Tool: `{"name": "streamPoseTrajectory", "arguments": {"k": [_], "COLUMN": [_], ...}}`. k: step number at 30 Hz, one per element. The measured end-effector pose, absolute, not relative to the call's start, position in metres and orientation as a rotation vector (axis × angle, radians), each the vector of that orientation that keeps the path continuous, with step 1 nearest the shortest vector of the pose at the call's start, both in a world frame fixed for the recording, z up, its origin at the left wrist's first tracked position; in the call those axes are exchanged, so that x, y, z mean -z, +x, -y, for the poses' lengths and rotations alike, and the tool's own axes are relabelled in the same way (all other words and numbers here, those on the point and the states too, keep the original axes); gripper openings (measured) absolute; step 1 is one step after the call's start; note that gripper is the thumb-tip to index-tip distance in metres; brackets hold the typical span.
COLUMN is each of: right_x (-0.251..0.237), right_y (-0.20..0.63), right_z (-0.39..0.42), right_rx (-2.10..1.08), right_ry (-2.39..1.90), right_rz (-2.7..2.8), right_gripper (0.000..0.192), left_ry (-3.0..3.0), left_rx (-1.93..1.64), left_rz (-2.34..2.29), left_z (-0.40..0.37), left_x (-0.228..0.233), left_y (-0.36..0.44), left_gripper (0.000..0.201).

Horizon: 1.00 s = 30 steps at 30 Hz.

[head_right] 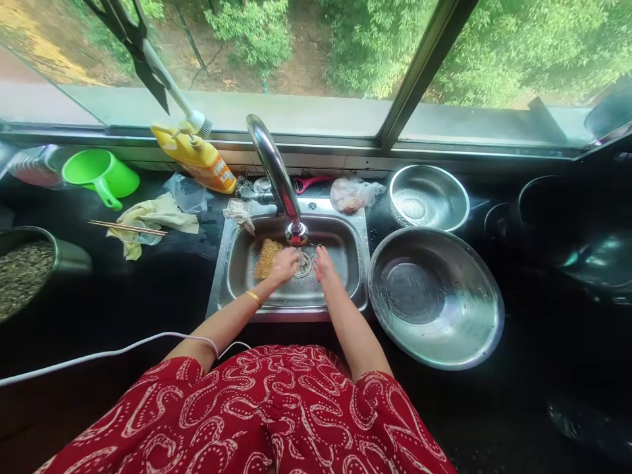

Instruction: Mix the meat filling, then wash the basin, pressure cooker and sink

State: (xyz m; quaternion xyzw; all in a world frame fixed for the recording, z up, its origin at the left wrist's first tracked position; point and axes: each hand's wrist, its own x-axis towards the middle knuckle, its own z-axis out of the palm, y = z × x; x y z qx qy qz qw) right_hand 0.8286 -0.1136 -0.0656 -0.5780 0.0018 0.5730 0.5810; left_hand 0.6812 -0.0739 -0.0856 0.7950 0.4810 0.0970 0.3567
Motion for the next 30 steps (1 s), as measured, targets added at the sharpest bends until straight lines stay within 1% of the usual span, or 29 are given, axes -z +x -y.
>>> {"name": "streamPoseTrajectory", "arguments": {"k": [1, 3, 4, 5, 7, 9, 11, 12, 13, 15, 17, 19, 21, 23, 25, 26, 28, 30], "right_x": [0.063, 0.052, 0.045, 0.037, 0.02, 0.005, -0.003, -0.004, -0.004, -0.002, 0.0, 0.0, -0.002, -0.003, -0.002, -0.001, 0.001, 0.007], "right_y": [0.829, 0.831, 0.833, 0.837, 0.846, 0.855, 0.863, 0.866, 0.869, 0.877, 0.884, 0.885, 0.877, 0.859, 0.84, 0.831, 0.817, 0.807], "right_z": [0.129, 0.169, 0.191, 0.214, 0.257, 0.291, 0.309, 0.313, 0.313, 0.307, 0.301, 0.304, 0.318, 0.337, 0.35, 0.351, 0.342, 0.318], "right_rx": [-1.336, -1.333, -1.329, -1.321, -1.266, -1.197, -1.112, -1.061, -1.005, -0.891, -0.779, -0.672, -0.577, -0.501, -0.455, -0.456, -0.494, -0.529], "right_ry": [-1.412, -1.472, -1.433, -1.37, -1.244, -1.165, -1.143, -1.145, -1.147, -1.142, -1.133, -1.132, -1.165, -1.249, -1.369, -1.432, -1.554, -1.652], "right_rz": [-0.033, -0.119, -0.132, -0.134, -0.133, -0.172, -0.276, -0.348, -0.416, -0.501, -0.525, -0.522, -0.521, -0.479, -0.403, -0.358, -0.286, -0.213], "right_gripper": [0.028, 0.031, 0.03, 0.029, 0.033, 0.047, 0.058, 0.059, 0.058, 0.049, 0.034, 0.021, 0.014, 0.011, 0.013, 0.013, 0.014, 0.017], "left_ry": [2.004, 1.742, 1.603, 1.52, 1.588, 1.846, 2.075, 2.149, 2.205, 2.286, 2.296, 2.278, 2.28, 2.31, 2.322, 2.322, 2.3, 2.251], "left_rx": [-0.278, -0.314, -0.301, -0.262, -0.149, -0.088, -0.125, -0.138, -0.113, 0.062, 0.234, 0.258, 0.105, -0.166, -0.428, -0.501, -0.526, -0.459], "left_rz": [-1.448, -1.749, -1.772, -1.71, -1.449, -1.238, -1.23, -1.273, -1.298, -1.216, -1.07, -1.045, -1.116, -1.097, -0.946, -0.844, -0.674, -0.592], "left_z": [0.068, 0.058, 0.055, 0.054, 0.055, 0.058, 0.06, 0.061, 0.062, 0.063, 0.061, 0.055, 0.047, 0.041, 0.044, 0.048, 0.062, 0.078], "left_x": [0.088, 0.094, 0.097, 0.099, 0.1, 0.098, 0.097, 0.098, 0.101, 0.11, 0.117, 0.114, 0.096, 0.067, 0.037, 0.025, 0.011, 0.011], "left_y": [0.663, 0.633, 0.624, 0.62, 0.626, 0.642, 0.656, 0.66, 0.662, 0.66, 0.658, 0.66, 0.666, 0.673, 0.678, 0.679, 0.682, 0.685], "left_gripper": [0.054, 0.071, 0.078, 0.08, 0.071, 0.058, 0.052, 0.051, 0.05, 0.045, 0.041, 0.042, 0.045, 0.047, 0.048, 0.049, 0.05, 0.051]}}
